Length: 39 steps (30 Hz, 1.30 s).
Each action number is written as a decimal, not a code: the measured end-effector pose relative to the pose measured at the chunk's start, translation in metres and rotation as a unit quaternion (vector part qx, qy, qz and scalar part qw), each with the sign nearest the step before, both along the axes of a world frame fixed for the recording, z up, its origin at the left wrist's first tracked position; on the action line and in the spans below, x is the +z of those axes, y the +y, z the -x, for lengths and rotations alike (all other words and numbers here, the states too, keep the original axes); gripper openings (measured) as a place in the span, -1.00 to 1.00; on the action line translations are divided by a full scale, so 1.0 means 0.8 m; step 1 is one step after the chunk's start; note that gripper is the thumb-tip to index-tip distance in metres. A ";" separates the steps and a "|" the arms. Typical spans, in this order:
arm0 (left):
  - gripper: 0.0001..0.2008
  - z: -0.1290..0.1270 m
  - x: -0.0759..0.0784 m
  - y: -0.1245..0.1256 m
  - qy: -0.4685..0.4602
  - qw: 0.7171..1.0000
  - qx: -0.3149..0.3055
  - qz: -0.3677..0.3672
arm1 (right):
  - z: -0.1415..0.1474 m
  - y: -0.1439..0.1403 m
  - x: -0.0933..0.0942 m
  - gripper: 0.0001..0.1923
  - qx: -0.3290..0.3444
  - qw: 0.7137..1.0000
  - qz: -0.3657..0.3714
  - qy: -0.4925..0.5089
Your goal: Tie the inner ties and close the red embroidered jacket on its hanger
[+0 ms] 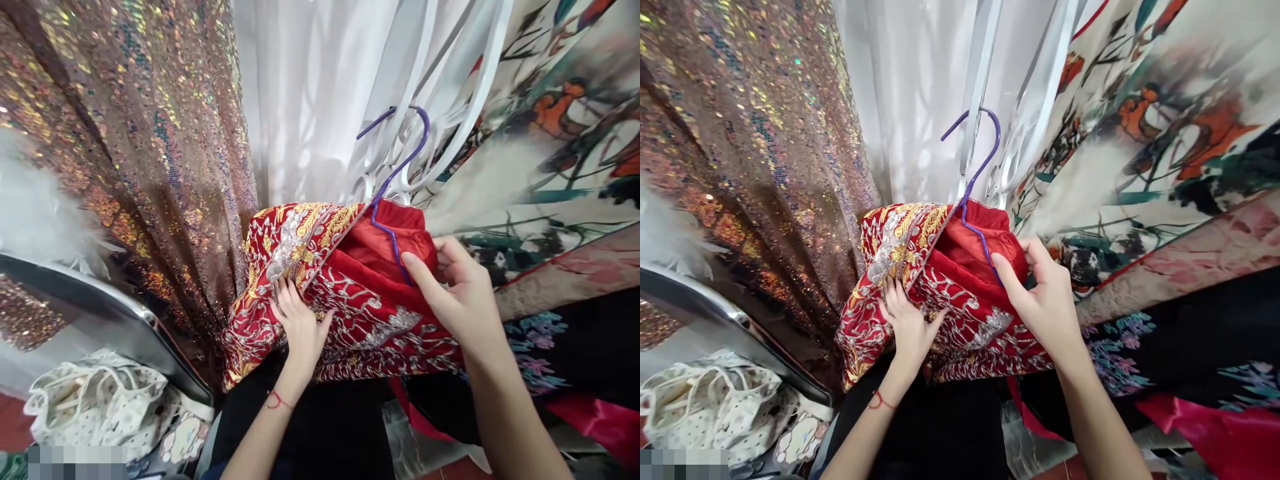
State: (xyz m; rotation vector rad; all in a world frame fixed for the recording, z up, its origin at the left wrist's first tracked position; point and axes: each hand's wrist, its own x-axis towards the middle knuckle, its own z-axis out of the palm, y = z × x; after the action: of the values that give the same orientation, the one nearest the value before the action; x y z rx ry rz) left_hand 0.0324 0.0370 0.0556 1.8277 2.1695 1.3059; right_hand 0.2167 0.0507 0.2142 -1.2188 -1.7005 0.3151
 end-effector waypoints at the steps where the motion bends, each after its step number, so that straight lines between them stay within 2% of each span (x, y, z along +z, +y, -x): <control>1: -0.04 0.001 -0.007 0.012 0.002 1.000 0.005 0.010 | 0.000 0.001 -0.001 -0.73 0.001 1.000 0.004 0.002; 6: -0.16 0.024 -0.032 0.048 -0.005 1.000 0.025 0.009 | -0.007 0.008 -0.007 -0.74 0.035 0.998 0.039 0.030; 8: -0.23 0.044 -0.032 0.057 -0.001 0.999 0.041 0.005 | -0.010 0.010 -0.005 -0.75 0.056 0.996 0.048 0.042; 10: -0.29 0.069 -0.024 0.066 0.005 0.998 0.060 0.006 | -0.012 0.012 0.000 -0.75 0.074 0.995 0.052 0.052; 12: -0.31 0.096 -0.008 0.074 0.008 0.997 0.081 -0.001 | -0.014 0.012 0.008 -0.72 0.092 0.992 0.061 0.057; 15: -0.32 0.132 0.028 0.084 0.023 0.994 0.098 -0.045 | -0.016 0.014 0.018 -0.73 0.104 0.991 0.072 0.046; 20: -0.27 0.176 0.105 0.102 0.074 0.987 0.049 -0.136 | -0.019 0.022 0.016 -0.75 0.052 0.997 -0.014 0.061; 22: -0.25 0.192 0.129 0.111 0.106 0.981 0.010 -0.161 | -0.021 0.029 0.013 -0.74 0.065 0.996 -0.010 0.052; 24: -0.26 0.206 0.144 0.118 0.137 0.977 -0.068 -0.149 | -0.025 0.038 0.011 -0.75 0.133 0.989 0.065 0.018; 26: -0.32 0.219 0.148 0.122 0.146 0.973 -0.150 -0.099 | -0.030 0.047 0.011 -0.72 0.221 0.958 0.183 -0.008; 27: -0.38 0.224 0.147 0.121 0.145 0.972 -0.171 -0.068 | -0.033 0.050 0.011 -0.69 0.255 0.938 0.237 -0.011; 29: -0.53 0.230 0.145 0.115 0.137 0.977 -0.163 -0.019 | -0.040 0.053 0.010 -0.65 0.287 0.907 0.307 0.006; 31: -0.65 0.233 0.146 0.104 0.127 0.984 -0.122 -0.001 | -0.048 0.050 0.008 -0.62 0.279 0.904 0.323 0.022; 34: -0.71 0.230 0.159 0.085 0.090 0.992 -0.076 -0.036 | -0.057 0.040 0.004 -0.65 0.199 0.933 0.295 0.056; 36: -0.71 0.224 0.174 0.073 0.067 0.992 -0.052 -0.088 | -0.061 0.037 0.001 -0.70 0.127 0.957 0.245 0.088; 39: -0.73 0.211 0.197 0.054 0.028 0.983 -0.035 -0.176 | -0.065 0.035 -0.005 -0.71 0.048 0.981 0.120 0.145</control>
State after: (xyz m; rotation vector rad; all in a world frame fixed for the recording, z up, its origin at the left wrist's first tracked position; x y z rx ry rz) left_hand -0.1362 0.0801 0.2133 2.0579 1.9784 1.7350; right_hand 0.2684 0.0784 0.2105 -1.1981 -1.4996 0.7375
